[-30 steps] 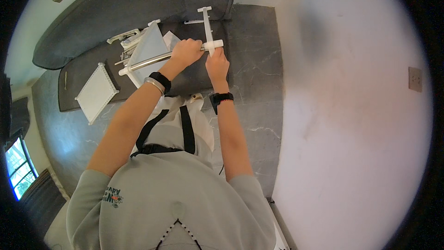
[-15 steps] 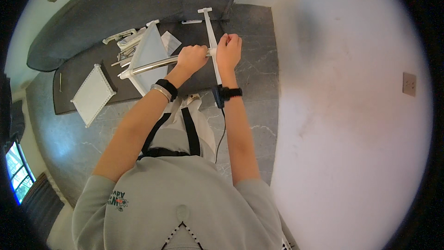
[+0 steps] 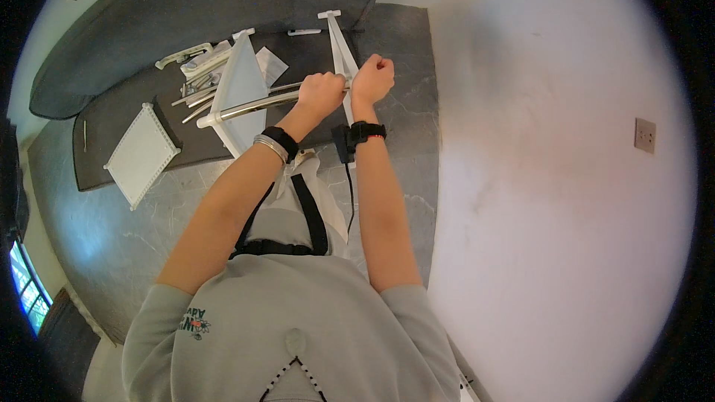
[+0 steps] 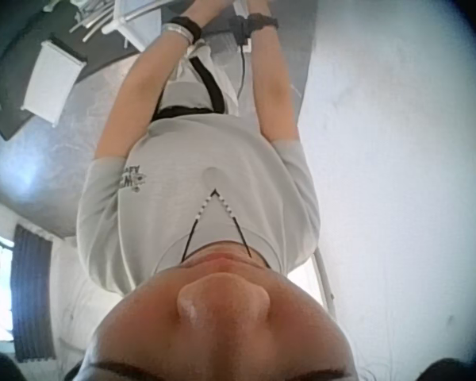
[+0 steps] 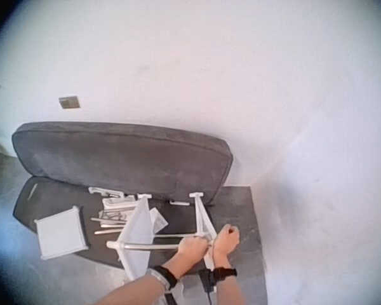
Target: Disassemble a white multi-tier storage shelf.
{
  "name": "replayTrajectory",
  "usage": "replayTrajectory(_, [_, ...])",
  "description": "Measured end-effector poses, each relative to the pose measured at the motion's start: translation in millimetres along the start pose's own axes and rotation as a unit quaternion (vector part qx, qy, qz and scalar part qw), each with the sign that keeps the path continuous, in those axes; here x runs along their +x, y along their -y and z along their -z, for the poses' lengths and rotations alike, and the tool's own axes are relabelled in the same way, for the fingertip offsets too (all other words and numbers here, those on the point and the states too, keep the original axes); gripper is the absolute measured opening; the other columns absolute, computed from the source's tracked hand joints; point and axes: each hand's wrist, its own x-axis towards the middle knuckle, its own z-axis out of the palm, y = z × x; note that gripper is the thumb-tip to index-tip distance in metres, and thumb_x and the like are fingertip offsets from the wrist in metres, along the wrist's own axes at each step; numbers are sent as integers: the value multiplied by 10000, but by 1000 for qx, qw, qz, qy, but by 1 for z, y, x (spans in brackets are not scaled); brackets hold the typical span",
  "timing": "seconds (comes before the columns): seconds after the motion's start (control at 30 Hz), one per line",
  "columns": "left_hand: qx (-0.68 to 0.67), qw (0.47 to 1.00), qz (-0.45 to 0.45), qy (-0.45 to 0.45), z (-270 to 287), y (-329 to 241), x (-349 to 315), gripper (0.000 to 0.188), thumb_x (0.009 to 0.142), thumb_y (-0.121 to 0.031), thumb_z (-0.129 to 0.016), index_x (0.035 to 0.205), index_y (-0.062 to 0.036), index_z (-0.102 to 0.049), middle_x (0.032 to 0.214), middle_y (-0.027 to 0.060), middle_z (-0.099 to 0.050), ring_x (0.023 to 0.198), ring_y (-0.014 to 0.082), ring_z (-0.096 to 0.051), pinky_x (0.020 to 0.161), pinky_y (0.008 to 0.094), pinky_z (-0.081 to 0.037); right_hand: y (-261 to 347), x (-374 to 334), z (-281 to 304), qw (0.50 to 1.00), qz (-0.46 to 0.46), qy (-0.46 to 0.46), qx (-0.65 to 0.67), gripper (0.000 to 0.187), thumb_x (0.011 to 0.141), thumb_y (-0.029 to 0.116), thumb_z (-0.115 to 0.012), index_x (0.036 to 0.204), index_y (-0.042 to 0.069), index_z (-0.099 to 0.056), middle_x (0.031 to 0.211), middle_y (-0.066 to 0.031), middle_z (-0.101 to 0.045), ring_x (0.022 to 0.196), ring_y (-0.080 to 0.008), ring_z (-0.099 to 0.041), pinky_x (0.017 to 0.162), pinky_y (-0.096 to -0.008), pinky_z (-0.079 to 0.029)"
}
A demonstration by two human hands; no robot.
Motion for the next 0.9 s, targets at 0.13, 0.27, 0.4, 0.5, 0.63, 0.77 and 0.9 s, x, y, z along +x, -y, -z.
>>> replayTrajectory(0.13, [0,999,1,33,6,4,1,161,719,-206,-620,753,-51,-641,759,161,-636,726,310,-640,647,387,-516,-3,0,-6,999,35,0,37,247,786,223,-515,734,-12,-568,721,-164,-615,672,-328,-597,638,-415,-449])
replayTrajectory(0.27, [-15,999,10,43,11,13,2,172,727,-213,-616,766,-48,-648,760,160,-635,743,313,-637,671,393,-514,0,-4,-15,999,31,-2,19,247,784,225,-528,740,-14,-573,737,-158,-616,682,-318,-598,641,-411,-449])
replayTrajectory(0.4, [-30,997,13,66,15,11,4,211,737,-233,-617,828,-43,-624,790,158,-629,764,316,-632,678,397,-511,2,-1,-14,999,32,-23,14,253,770,231,-536,730,-15,-578,733,-158,-618,684,-322,-597,651,-410,-451])
replayTrajectory(0.5, [-53,998,-20,41,22,10,-5,289,744,-258,-621,915,-30,-575,839,158,-618,796,319,-620,692,406,-500,-3,6,-14,997,52,-56,0,258,746,233,-544,707,-18,-587,701,-169,-620,670,-321,-597,666,-412,-451])
replayTrajectory(0.63, [-69,994,-26,-79,42,35,-43,315,774,-294,-598,928,-29,-528,988,153,-574,942,330,-557,844,433,-418,-11,26,-11,996,88,-9,-3,272,741,247,-533,698,-15,-588,705,-167,-621,676,-329,-594,671,-416,-448])
replayTrajectory(0.77, [52,949,67,-305,67,108,-94,270,830,-279,-539,943,-34,-540,1002,151,-559,929,334,-535,843,447,-401,-2,22,-5,992,73,88,-46,193,761,209,-554,756,18,-585,788,-145,-601,733,-321,-578,666,-408,-443])
replayTrajectory(0.9, [129,944,234,-196,59,149,-134,228,860,-264,-481,887,-54,-567,889,136,-589,843,316,-556,781,434,-422,35,-14,4,871,478,71,-83,161,726,186,-622,803,50,-581,824,-111,-568,778,-290,-550,673,-392,-427])
